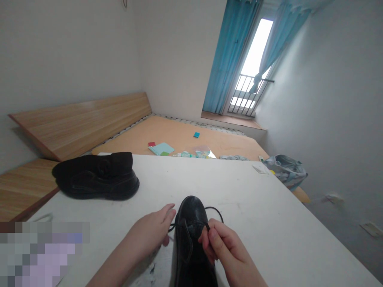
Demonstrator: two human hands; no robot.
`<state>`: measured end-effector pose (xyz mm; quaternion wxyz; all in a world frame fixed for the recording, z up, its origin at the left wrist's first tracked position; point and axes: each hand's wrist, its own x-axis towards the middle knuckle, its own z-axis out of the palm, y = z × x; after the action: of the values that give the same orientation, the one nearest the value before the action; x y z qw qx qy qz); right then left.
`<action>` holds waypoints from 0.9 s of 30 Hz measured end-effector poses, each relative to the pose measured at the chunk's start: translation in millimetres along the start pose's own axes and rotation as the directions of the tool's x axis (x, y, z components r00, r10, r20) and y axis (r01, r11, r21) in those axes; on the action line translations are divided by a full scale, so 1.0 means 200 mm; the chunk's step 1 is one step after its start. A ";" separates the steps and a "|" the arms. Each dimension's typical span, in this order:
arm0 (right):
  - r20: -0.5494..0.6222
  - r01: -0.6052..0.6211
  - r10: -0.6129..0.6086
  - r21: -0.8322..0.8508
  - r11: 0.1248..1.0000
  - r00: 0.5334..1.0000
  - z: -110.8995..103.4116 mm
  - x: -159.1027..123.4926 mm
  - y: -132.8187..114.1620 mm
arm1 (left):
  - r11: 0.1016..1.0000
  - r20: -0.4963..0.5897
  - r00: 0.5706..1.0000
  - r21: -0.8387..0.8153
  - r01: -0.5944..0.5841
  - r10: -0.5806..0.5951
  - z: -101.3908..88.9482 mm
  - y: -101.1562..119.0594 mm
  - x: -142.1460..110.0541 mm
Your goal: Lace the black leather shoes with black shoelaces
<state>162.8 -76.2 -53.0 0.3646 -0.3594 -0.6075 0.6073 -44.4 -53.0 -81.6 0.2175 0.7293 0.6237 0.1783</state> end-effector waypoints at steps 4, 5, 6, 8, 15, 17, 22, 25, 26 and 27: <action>-0.001 0.039 -0.040 -0.117 0.992 0.999 0.00 -0.02 0.02 | 0.979 0.026 0.999 -0.201 0.034 -0.029 0.05 0.01 0.04; -0.013 0.070 -0.074 -0.198 0.978 0.997 0.00 -0.02 0.03 | 0.970 0.007 0.999 -0.241 0.038 -0.038 0.06 0.02 0.06; -0.013 0.110 -0.119 -0.286 0.952 0.993 0.00 -0.03 0.05 | 0.959 -0.014 0.999 -0.282 0.037 -0.043 0.07 0.02 0.08; 0.016 0.211 -0.227 -0.439 0.873 0.974 0.02 -0.03 0.07 | 0.932 -0.055 0.998 -0.363 0.014 -0.037 0.06 0.01 0.10; 0.240 0.420 -0.346 -0.554 0.719 0.907 0.00 -0.03 0.05 | 0.726 -0.289 0.952 -0.632 -0.269 0.101 -0.05 0.07 0.04; 0.255 0.434 -0.352 -0.560 0.706 0.901 -0.01 -0.04 0.05 | 0.672 -0.326 0.937 -0.668 -0.320 0.123 -0.07 0.08 0.02; 0.277 0.455 -0.362 -0.552 0.699 0.890 0.00 -0.04 0.10 | 0.660 -0.286 0.950 -0.691 -0.294 0.123 -0.07 0.09 0.02; 0.326 0.460 -0.329 -0.540 0.705 0.886 0.03 -0.03 0.12 | 0.670 -0.364 0.922 -0.654 -0.352 0.129 -0.07 0.10 0.00; 0.334 0.458 -0.320 -0.535 0.710 0.886 0.04 -0.02 0.12 | 0.677 -0.421 0.896 -0.619 -0.397 0.140 -0.08 0.11 -0.02; 0.329 0.450 -0.315 -0.526 0.722 0.890 0.04 -0.02 0.11 | 0.686 -0.488 0.860 -0.574 -0.447 0.152 -0.09 0.11 -0.04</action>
<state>156.6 -83.3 -75.1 0.2847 -0.2521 -0.8622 0.3347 -36.3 -61.2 -53.7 0.2988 0.6423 0.4165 0.5699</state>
